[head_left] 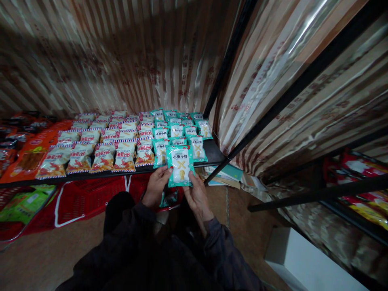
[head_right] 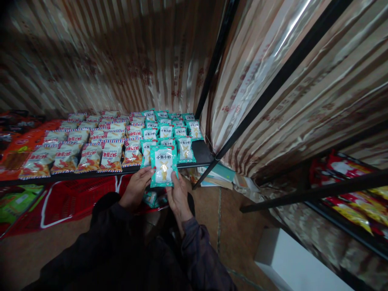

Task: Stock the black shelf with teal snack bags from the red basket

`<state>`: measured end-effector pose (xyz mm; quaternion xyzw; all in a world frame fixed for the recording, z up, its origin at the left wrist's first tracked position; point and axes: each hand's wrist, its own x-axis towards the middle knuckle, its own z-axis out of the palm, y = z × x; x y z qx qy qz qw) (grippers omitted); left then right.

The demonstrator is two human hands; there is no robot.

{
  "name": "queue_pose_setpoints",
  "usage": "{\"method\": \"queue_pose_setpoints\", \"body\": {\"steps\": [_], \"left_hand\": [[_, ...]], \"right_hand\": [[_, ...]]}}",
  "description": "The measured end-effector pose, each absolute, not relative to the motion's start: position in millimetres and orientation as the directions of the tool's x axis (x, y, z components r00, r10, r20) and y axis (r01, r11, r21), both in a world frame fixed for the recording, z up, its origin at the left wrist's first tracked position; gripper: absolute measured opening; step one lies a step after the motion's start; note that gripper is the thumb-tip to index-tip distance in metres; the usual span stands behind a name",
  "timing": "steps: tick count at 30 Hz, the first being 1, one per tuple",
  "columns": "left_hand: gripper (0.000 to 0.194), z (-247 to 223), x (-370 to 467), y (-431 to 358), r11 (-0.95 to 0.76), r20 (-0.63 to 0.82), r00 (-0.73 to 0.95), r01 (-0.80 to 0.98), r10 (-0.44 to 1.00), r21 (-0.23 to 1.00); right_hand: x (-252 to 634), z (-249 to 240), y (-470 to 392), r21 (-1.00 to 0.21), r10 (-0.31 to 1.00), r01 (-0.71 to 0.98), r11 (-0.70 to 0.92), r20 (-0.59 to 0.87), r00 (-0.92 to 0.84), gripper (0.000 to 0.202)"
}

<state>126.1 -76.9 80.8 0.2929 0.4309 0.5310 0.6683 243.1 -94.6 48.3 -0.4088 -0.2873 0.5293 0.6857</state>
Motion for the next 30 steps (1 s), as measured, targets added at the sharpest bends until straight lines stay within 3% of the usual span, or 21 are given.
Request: {"method": "queue_pose_setpoints", "body": {"steps": [9, 15, 19, 23, 30], "left_hand": [[0.042, 75.8, 136.4, -64.4, 0.207, -0.264, -0.046, -0.498, 0.963, 0.842], [0.049, 84.4, 141.9, -61.0, 0.182, -0.248, -0.089, -0.459, 0.965, 0.870], [0.051, 86.0, 148.6, -54.9, 0.194, -0.263, -0.098, -0.449, 0.960, 0.872], [0.049, 86.8, 156.5, -52.3, 0.223, -0.285, -0.078, -0.440, 0.956, 0.870], [0.044, 90.0, 176.4, -55.0, 0.249, -0.268, 0.022, -0.445, 0.963, 0.860]], "right_hand": [[245.3, 56.3, -100.6, -0.843, 0.967, -0.534, 0.060, -0.083, 0.240, 0.037], [261.8, 56.8, -104.5, -0.842, 0.978, -0.539, -0.015, -0.125, 0.168, 0.037], [272.2, 61.4, -105.9, -0.848, 0.993, -0.529, -0.004, -0.068, 0.102, 0.047], [282.3, 67.3, -107.0, -0.859, 0.997, -0.511, 0.029, -0.010, 0.074, 0.055], [306.6, 63.0, -107.1, -0.851, 0.993, -0.522, 0.058, -0.004, 0.117, 0.047]]}}
